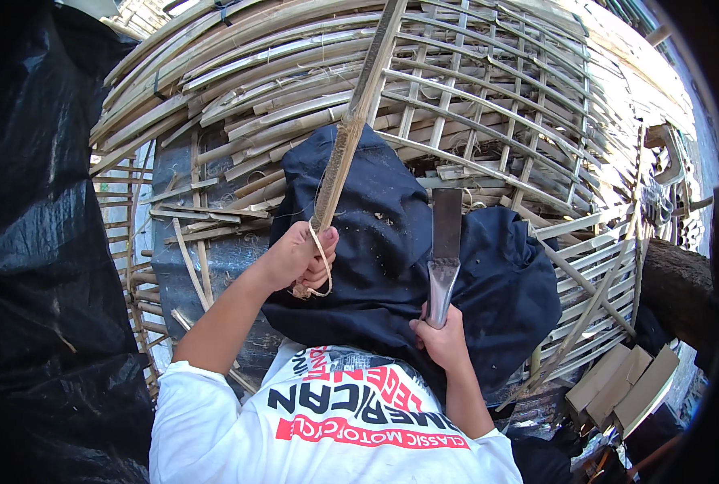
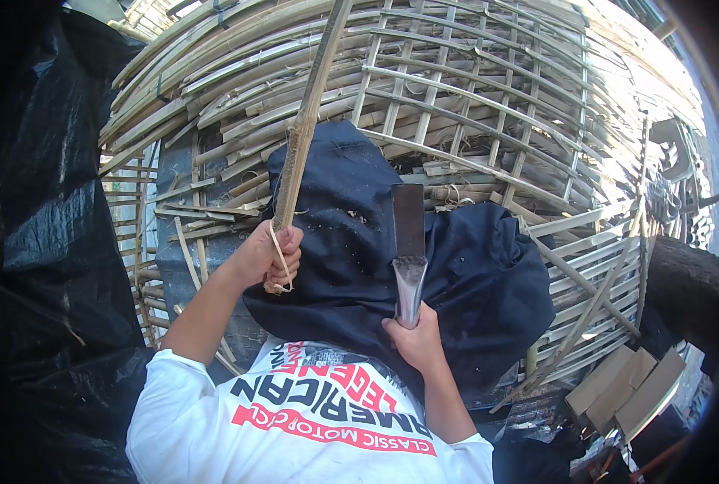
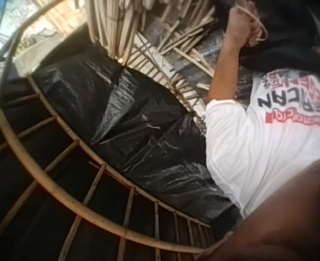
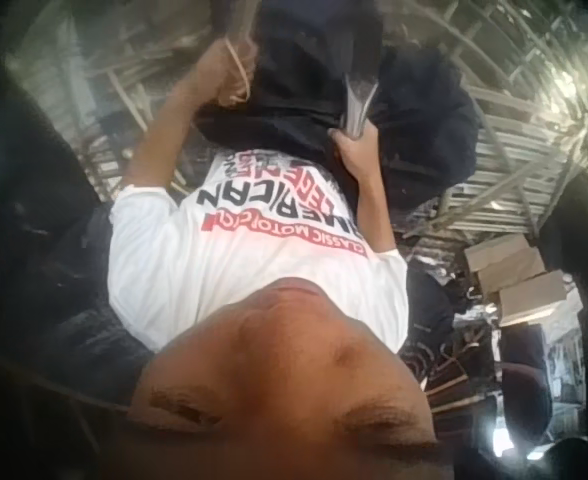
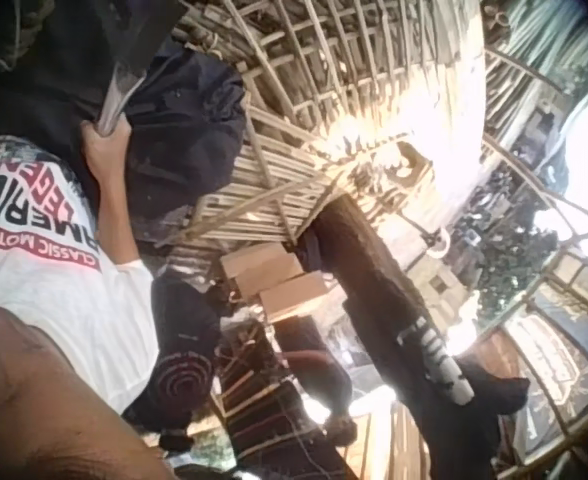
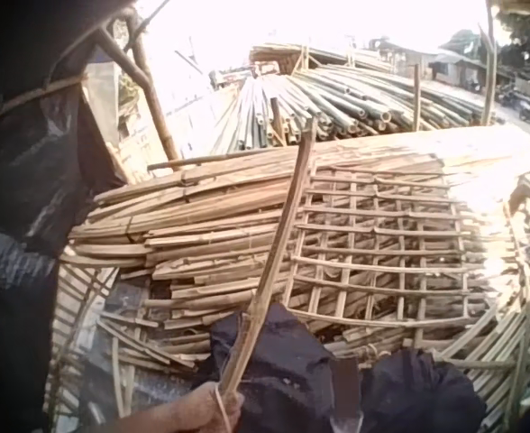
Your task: The person uses a blade to strip thin layers and shavings from a bamboo stick, holding the stick by hand and pulling the blade along its length.
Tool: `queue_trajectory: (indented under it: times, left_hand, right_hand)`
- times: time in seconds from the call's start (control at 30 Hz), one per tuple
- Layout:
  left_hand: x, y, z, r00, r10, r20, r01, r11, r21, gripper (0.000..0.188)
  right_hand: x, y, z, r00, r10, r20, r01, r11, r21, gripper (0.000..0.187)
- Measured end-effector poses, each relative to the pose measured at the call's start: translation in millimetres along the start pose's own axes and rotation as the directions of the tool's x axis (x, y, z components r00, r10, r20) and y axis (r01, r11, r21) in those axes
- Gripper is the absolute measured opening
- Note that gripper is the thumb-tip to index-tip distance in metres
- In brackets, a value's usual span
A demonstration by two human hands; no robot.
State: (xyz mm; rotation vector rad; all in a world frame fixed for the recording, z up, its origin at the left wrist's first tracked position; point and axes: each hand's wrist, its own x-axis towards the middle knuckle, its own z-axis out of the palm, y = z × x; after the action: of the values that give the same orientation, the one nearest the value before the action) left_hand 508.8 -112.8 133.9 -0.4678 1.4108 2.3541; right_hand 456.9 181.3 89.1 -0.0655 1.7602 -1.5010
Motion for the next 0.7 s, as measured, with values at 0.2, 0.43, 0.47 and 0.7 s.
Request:
queue_trajectory:
  times: [0.2, 0.43, 0.47, 0.7]
  left_hand:
    - [51, 1, 67, 0.947, 0.319, 0.035, -0.319, 0.948, 0.002, 0.044]
    - [93, -43, 113, 0.814, 0.572, 0.103, -0.56, 0.819, -0.12, 0.037]
    - [96, -47, 118, 0.808, 0.579, 0.108, -0.565, 0.814, -0.135, 0.037]
    - [104, -56, 139, 0.788, 0.61, 0.085, -0.594, 0.789, -0.154, 0.036]
  right_hand:
    - [-7, -9, -5, 0.995, -0.091, -0.036, 0.097, 0.966, 0.239, 0.02]
    - [-13, -26, -2, 0.948, -0.225, -0.225, 0.297, 0.882, 0.366, 0.033]
    - [-16, -25, -4, 0.934, -0.234, -0.269, 0.317, 0.889, 0.329, 0.033]
    - [-13, -19, -12, 0.852, -0.214, -0.477, 0.435, 0.797, 0.419, 0.027]
